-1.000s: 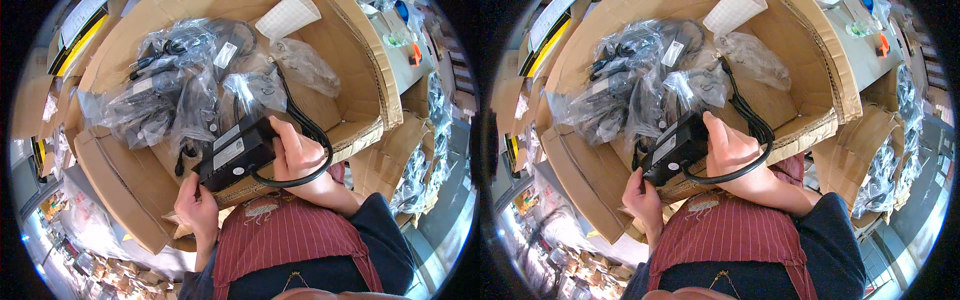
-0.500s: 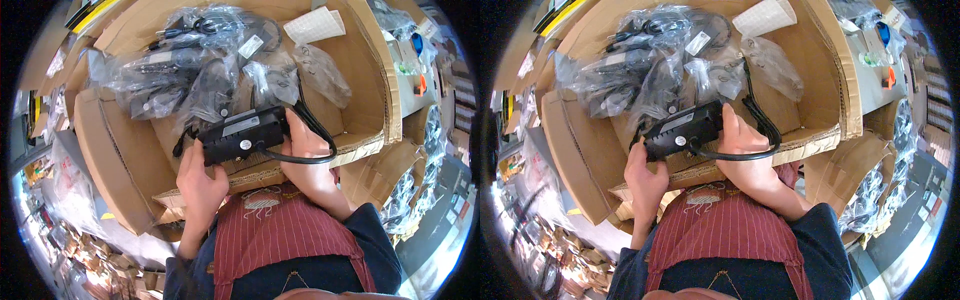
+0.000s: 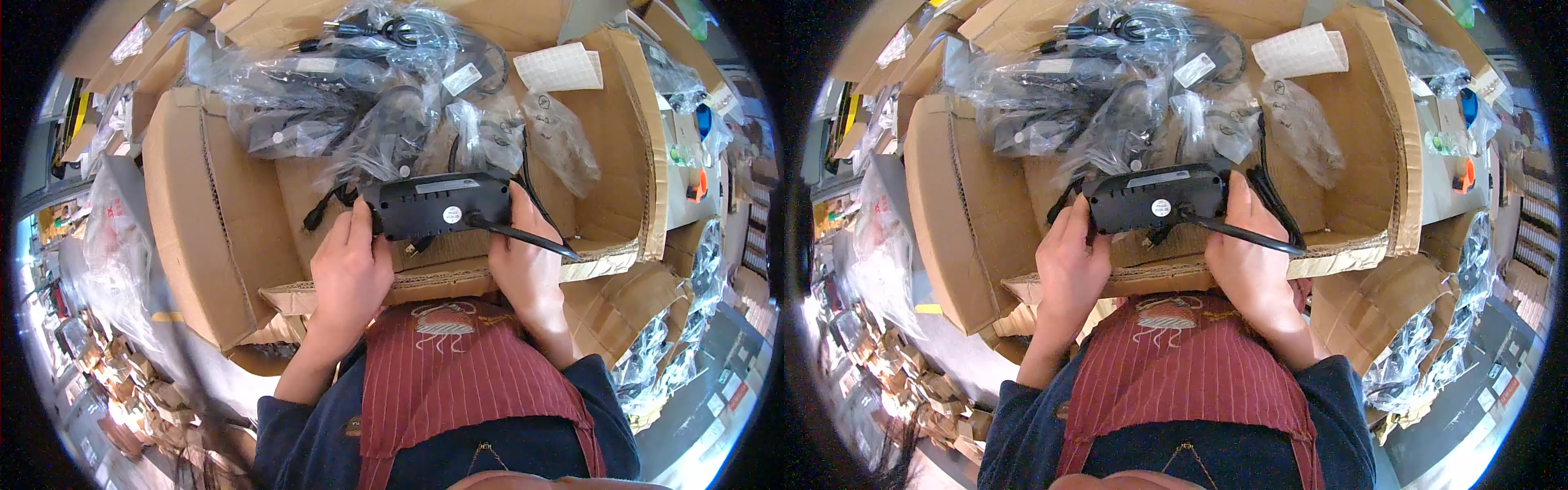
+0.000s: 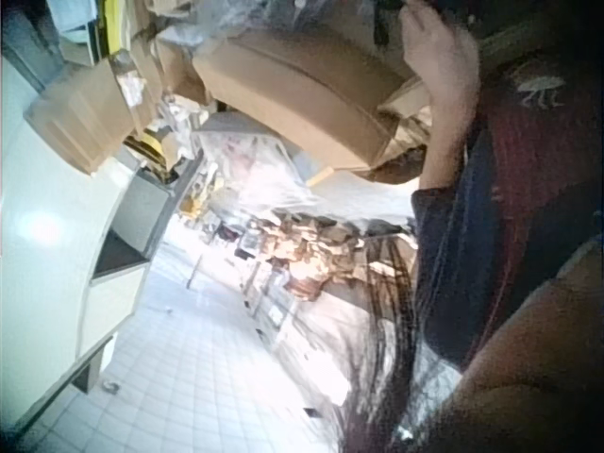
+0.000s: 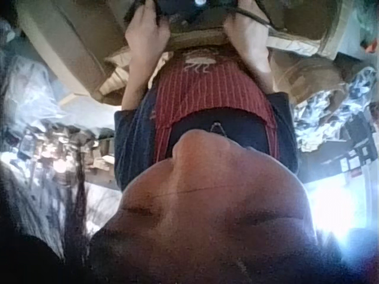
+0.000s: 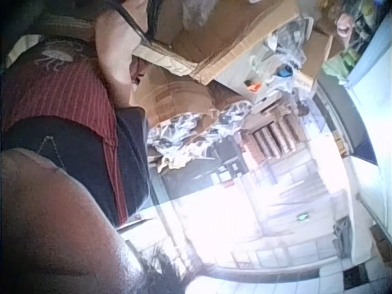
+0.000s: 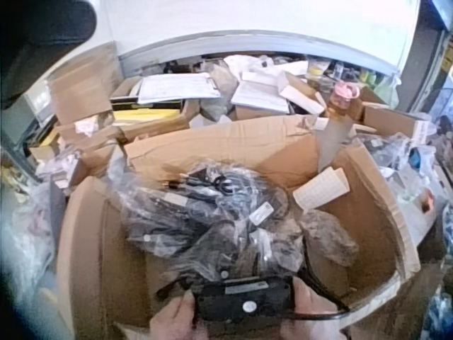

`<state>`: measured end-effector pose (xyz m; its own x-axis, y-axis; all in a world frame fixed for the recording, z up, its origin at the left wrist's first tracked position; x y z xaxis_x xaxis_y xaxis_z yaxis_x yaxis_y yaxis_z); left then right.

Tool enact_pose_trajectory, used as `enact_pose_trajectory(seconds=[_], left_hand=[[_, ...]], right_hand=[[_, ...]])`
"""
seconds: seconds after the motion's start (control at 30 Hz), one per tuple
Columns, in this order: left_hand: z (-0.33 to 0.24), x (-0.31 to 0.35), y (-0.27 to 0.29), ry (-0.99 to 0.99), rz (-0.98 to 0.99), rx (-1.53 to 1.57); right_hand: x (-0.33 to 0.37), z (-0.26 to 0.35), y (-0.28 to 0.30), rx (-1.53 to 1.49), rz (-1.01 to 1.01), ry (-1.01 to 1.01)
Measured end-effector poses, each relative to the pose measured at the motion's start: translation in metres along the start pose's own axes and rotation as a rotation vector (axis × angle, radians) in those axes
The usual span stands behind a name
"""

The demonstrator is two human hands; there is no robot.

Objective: The person picks up power strips wrapped in plastic, handles a small piece of paper, and places two power strips together by hand in a large cardboard box.

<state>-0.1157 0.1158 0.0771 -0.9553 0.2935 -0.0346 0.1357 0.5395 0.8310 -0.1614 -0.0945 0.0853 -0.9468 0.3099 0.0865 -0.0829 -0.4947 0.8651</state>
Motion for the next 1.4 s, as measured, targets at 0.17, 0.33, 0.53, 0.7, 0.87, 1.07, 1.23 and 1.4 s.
enact_pose_trajectory(seconds=[0.17, 0.33, 0.53, 0.7, 0.87, 1.07, 1.23, 1.4], left_hand=[[0.004, 0.002, -0.001, -0.028, -0.034, 0.083], [0.006, 0.002, -0.002, -0.091, -0.123, 0.11], [0.006, 0.004, -0.002, -0.028, -0.118, 0.095], [0.009, 0.002, -0.006, -0.039, -0.089, 0.099], [0.008, 0.006, -0.002, -0.009, -0.034, 0.107], [0.008, 0.004, -0.003, -0.007, 0.01, 0.046], [0.007, 0.002, -0.003, -0.071, -0.004, -0.08], [0.006, 0.001, -0.006, -0.074, -0.012, -0.13]], right_hand=[[0.0, -0.005, -0.001, -0.012, -0.013, 0.03], [0.0, -0.006, -0.002, -0.051, -0.063, 0.046], [-0.001, -0.003, 0.0, -0.035, -0.054, -0.053], [-0.001, -0.001, 0.002, -0.065, -0.061, -0.038], [-0.001, -0.006, -0.002, -0.07, -0.075, 0.0], [-0.002, -0.003, 0.001, 0.028, -0.002, 0.003], [-0.005, 0.002, 0.001, 0.032, 0.056, -0.016], [-0.005, -0.001, 0.001, 0.036, 0.027, 0.001]])
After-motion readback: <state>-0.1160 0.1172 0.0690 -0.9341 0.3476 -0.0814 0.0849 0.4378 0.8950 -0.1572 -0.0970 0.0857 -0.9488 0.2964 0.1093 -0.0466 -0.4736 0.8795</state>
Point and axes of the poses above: each hand's wrist, its own x-axis away from the middle knuckle, its own y-axis out of the back of the hand, z = x × y, the point moved 1 cm from there along -x, towards the middle knuckle, and after that the axes turned 2 degrees about x, right-handed, at the moved point
